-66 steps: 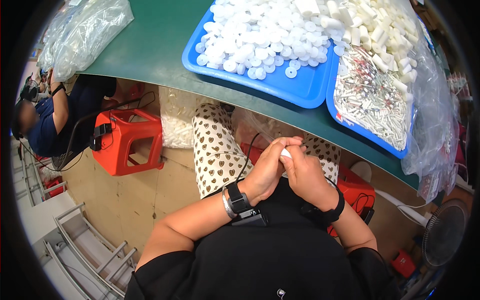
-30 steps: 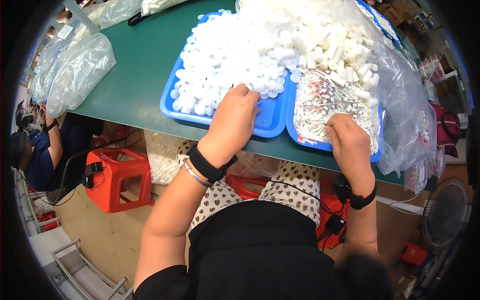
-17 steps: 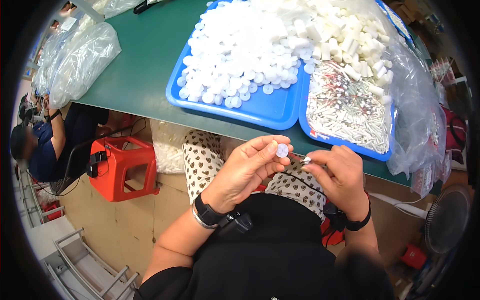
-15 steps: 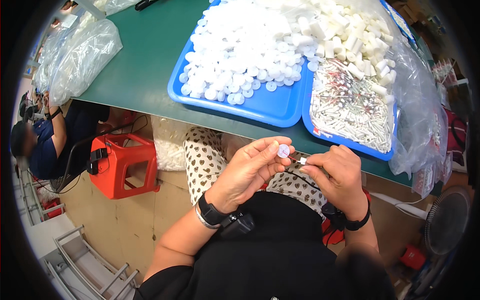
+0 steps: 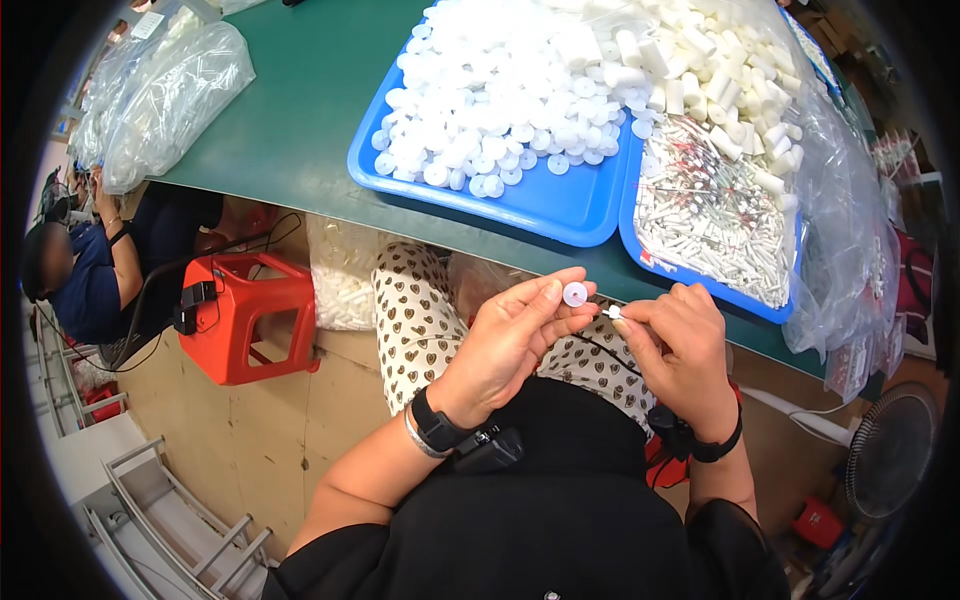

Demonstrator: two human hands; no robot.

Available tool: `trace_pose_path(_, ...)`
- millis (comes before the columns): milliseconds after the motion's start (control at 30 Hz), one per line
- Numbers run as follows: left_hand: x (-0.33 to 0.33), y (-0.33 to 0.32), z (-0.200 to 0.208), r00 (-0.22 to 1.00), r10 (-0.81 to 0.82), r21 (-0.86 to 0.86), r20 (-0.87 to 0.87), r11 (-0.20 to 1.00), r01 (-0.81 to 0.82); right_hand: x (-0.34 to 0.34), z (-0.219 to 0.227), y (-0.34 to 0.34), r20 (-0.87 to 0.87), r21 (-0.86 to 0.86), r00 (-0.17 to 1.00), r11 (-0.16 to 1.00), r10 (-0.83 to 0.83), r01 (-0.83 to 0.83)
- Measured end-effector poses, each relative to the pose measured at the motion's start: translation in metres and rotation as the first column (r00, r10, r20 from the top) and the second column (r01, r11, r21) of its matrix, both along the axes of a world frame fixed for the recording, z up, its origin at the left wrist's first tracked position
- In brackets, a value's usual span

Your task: The person sits at a green table and repeatedly picks up small white plastic caps and thin metal rods. They insert the rods into the caps and place the assembled units into a blue tray. The process is repetitive and involves handling small parts by hand.

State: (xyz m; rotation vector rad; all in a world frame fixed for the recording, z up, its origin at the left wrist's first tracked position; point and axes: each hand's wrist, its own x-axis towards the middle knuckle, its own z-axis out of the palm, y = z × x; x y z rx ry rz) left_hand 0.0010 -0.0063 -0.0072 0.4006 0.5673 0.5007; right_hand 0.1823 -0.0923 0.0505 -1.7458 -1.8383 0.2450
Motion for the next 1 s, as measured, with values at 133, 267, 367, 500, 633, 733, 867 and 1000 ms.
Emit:
trace_pose_path(133, -0.001, 0.0, 0.002, 0.998, 0.019, 0.061, -0.054, 0.998, -0.016, 0.0, -0.001, -0.001, 0.014, -0.015, 1.0, 1.0, -0.023, 0.023)
trace_pose_path(267, -0.001, -0.002, -0.002, 0.996, 0.017, 0.136, -0.084, 0.991, -0.006, 0.0, 0.003, 0.0, 0.043, -0.026, 0.999, 0.999, -0.026, 0.028)
trace_pose_path(367, -0.002, -0.002, -0.004, 0.993, -0.002, 0.151, -0.116, 0.988, 0.02, 0.001, 0.004, -0.001, 0.081, -0.029, 0.997, 0.999, -0.013, 0.016)
trace_pose_path(500, 0.0, -0.002, -0.002, 0.991, -0.023, 0.124, -0.128, 0.992, 0.039, 0.0, 0.004, -0.002, 0.097, -0.005, 0.995, 1.0, 0.017, -0.017)
trace_pose_path(633, 0.003, -0.005, -0.001, 0.997, -0.065, -0.059, 0.047, 0.996, 0.068, -0.007, -0.007, -0.001, 0.052, 0.078, 0.998, 0.997, 0.025, -0.029)
trace_pose_path(733, 0.005, -0.01, -0.012, 0.988, -0.085, -0.141, 0.129, 0.985, 0.103, -0.015, -0.015, -0.002, 0.03, 0.096, 0.999, 0.995, -0.011, 0.008)
trace_pose_path(867, 0.01, -0.02, -0.017, 0.981, -0.061, -0.213, 0.185, 0.972, 0.101, -0.023, -0.028, -0.002, -0.043, 0.135, 0.997, 0.988, -0.07, 0.075)
trace_pose_path(1000, 0.01, -0.021, -0.023, 0.968, -0.074, -0.206, 0.241, 0.97, 0.126, -0.028, -0.028, 0.0, -0.338, 0.004, 0.934, 0.992, -0.117, 0.126)
